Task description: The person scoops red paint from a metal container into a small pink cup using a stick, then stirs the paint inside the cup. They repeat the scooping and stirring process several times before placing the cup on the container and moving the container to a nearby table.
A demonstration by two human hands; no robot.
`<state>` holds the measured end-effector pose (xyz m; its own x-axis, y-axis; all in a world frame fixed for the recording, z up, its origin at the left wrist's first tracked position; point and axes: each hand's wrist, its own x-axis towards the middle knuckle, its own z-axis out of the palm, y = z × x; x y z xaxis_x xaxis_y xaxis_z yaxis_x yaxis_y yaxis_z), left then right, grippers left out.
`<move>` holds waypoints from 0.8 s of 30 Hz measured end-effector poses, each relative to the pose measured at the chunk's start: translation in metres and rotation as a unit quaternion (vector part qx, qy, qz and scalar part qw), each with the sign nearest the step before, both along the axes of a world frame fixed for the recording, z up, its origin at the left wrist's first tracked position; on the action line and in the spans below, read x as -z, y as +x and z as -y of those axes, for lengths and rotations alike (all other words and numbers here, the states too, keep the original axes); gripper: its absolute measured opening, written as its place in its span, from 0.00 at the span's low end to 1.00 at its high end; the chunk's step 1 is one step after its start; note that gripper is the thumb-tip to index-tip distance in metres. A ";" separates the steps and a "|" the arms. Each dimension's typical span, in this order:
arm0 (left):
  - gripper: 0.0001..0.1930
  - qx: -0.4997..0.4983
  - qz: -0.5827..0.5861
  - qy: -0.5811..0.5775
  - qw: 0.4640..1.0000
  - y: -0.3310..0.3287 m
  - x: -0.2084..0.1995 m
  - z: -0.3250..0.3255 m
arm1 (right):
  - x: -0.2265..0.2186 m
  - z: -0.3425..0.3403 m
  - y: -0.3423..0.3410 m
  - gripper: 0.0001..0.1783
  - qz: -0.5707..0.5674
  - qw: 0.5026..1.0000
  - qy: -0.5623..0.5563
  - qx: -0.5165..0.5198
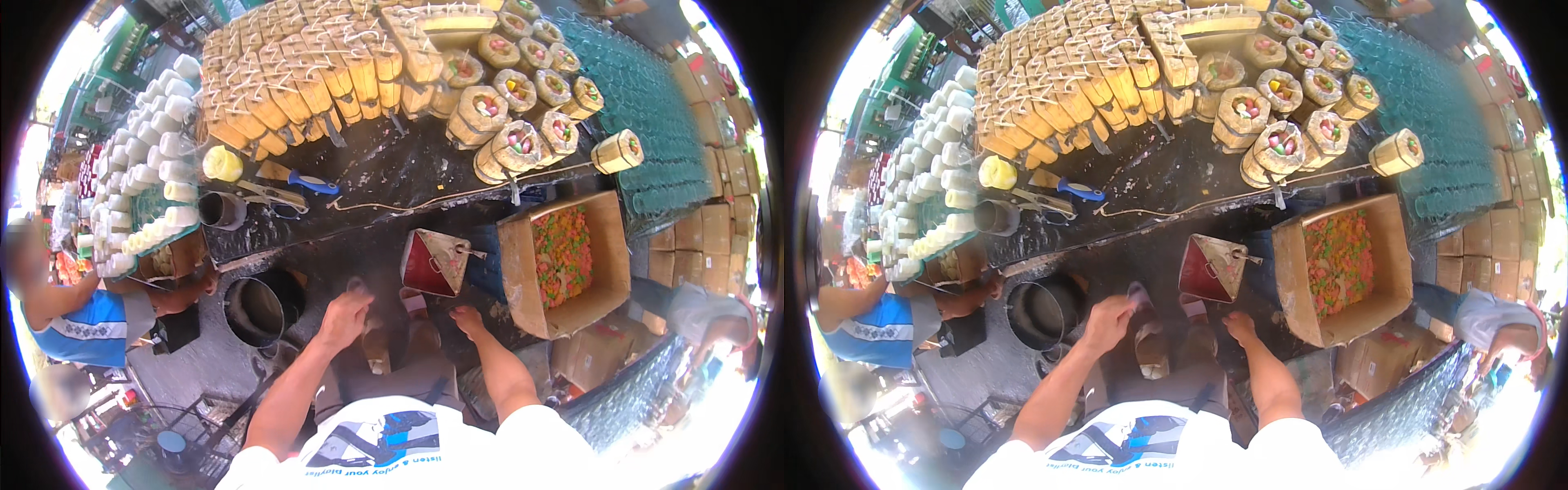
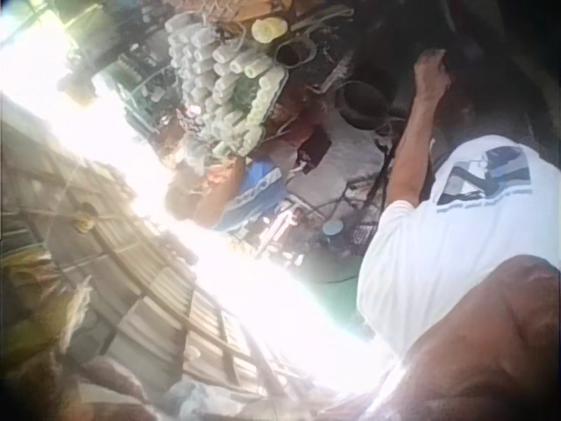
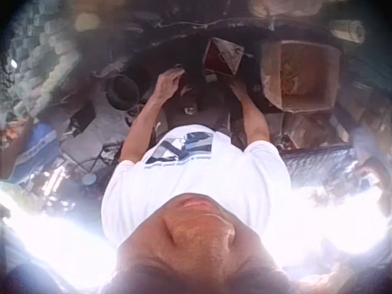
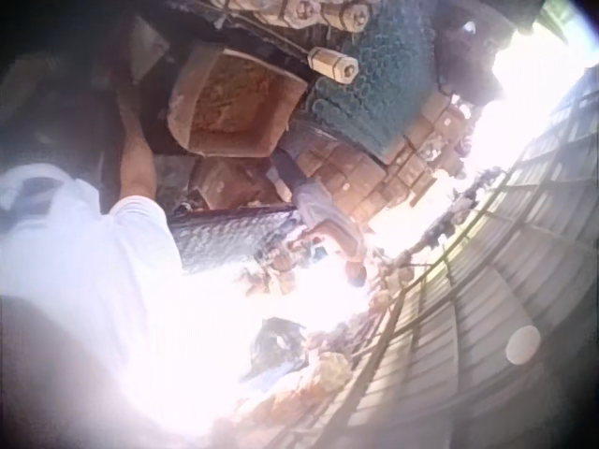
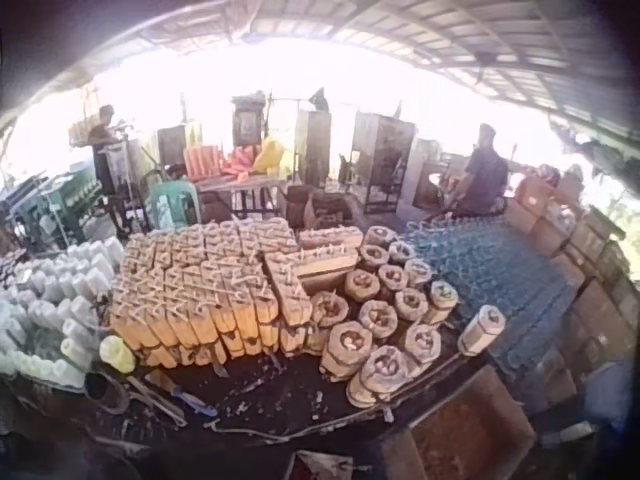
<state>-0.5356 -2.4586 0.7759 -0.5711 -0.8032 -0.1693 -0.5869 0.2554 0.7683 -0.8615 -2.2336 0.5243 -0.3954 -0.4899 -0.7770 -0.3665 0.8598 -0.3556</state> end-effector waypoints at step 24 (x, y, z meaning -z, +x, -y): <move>0.23 0.053 -0.172 0.270 0.946 -0.099 -0.067 0.106 | -0.186 0.139 0.078 0.30 -0.036 0.980 -0.130 -0.147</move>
